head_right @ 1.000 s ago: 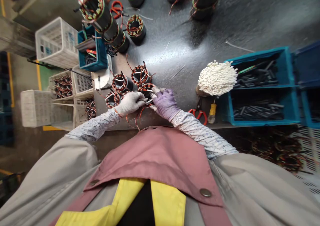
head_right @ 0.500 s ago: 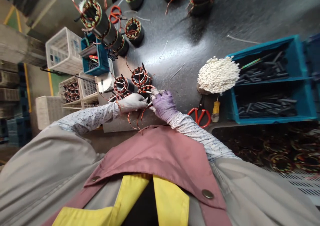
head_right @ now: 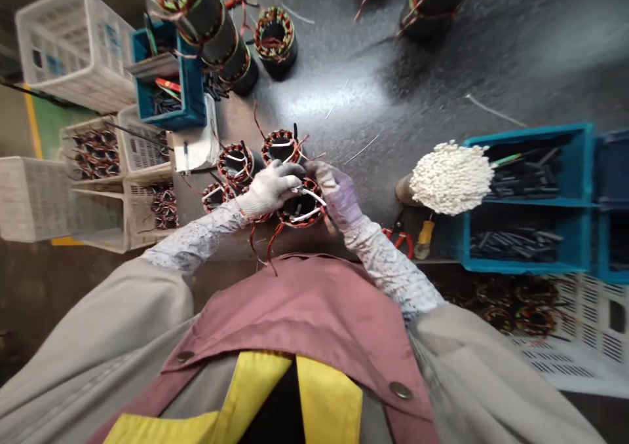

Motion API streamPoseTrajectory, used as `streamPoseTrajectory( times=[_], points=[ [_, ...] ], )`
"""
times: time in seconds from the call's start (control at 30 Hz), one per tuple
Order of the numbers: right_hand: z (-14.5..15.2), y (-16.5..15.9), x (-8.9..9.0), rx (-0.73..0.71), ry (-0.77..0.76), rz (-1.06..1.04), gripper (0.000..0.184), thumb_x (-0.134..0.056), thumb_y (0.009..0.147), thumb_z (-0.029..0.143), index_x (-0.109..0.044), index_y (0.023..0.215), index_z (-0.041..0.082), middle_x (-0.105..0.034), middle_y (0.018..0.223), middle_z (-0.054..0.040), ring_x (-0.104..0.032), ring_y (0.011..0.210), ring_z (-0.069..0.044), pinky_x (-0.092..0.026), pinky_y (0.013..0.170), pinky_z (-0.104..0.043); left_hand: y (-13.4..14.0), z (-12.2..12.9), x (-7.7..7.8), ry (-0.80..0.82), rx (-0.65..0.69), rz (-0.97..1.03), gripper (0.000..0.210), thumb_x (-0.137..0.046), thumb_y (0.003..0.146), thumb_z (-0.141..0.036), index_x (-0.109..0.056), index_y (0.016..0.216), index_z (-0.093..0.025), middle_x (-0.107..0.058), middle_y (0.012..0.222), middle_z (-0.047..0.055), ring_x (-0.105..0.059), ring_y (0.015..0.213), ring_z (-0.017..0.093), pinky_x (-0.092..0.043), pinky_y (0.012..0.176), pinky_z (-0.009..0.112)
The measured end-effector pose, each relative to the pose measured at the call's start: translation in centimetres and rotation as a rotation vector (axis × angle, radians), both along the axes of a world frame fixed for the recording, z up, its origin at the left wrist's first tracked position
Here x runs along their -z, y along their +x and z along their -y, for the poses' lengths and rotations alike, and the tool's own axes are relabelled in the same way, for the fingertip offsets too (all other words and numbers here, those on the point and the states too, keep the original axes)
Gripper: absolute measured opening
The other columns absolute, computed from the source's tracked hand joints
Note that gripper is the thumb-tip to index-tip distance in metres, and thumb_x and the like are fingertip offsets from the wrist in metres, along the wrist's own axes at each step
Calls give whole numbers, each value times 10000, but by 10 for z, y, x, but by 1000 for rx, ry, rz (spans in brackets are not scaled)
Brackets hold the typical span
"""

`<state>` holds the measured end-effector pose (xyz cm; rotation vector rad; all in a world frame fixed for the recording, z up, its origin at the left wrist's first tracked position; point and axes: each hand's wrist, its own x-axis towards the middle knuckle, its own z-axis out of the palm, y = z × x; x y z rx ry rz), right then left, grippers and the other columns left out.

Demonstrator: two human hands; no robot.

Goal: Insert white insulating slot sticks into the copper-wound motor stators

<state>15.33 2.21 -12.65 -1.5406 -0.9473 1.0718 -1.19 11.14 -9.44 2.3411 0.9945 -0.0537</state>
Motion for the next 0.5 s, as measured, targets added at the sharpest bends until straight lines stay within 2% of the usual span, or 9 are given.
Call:
streamPoseTrajectory(
  times=[0.07,0.13,0.2,0.27,0.33,0.4,0.43,0.5],
  points=[
    [-32,-18,-4,-74,-35,91,515,-382,969,614,-711,1033,223,-741,1065,-61,-673,1055,-197,-539,953,-356,8,3,13,-31,38,37,147,-645,833,-305,-717,932,-223,-655,1265,85,-532,1229,301,-497,937,437],
    [-48,-25,-12,-122,-85,221,497,-376,986,571,-721,999,214,-746,978,-57,-678,1017,-205,-538,942,-363,10,5,22,-78,-14,152,139,-665,804,-288,-714,906,-207,-665,1245,109,-513,1259,313,-472,988,447],
    [-40,-20,-25,-134,-47,374,479,-358,1002,523,-715,1043,206,-737,1023,-69,-666,1056,-218,-524,966,-381,5,4,28,-148,-153,353,98,-649,809,-286,-689,842,-202,-690,1166,99,-572,1178,267,-477,991,418],
    [-12,-11,-42,-180,83,576,434,-383,999,478,-689,1144,206,-698,1188,-93,-614,1180,-233,-487,1025,-394,-5,2,34,-196,-374,546,173,-534,897,-311,-655,844,-199,-701,1068,83,-628,1023,196,-511,921,368],
    [19,-7,-55,-386,161,798,383,-495,956,430,-680,1180,181,-664,1265,-131,-583,1231,-265,-459,1057,-415,-15,0,41,-265,-683,686,285,-401,973,-353,-623,892,-196,-687,900,55,-624,800,137,-531,753,298],
    [36,-17,-59,-660,89,1008,339,-578,905,316,-687,1164,127,-684,1209,-182,-618,1166,-295,-441,1059,-446,-23,1,47,-394,-969,785,294,-398,983,-394,-596,895,-196,-616,724,1,-534,599,97,-477,585,235],
    [37,-25,-58,-778,3,1096,314,-592,884,255,-695,1138,103,-707,1136,-200,-650,1096,-302,-440,1044,-457,-26,3,50,-466,-1058,818,264,-443,968,-398,-587,875,-198,-570,665,-27,-480,538,82,-442,534,217],
    [29,-42,-50,-940,-195,1206,260,-606,848,188,-715,1057,79,-735,968,-208,-690,947,-303,-458,977,-461,-29,9,52,-551,-1092,823,202,-516,931,-366,-579,840,-197,-524,629,-55,-432,501,67,-413,504,201]
  ],
)
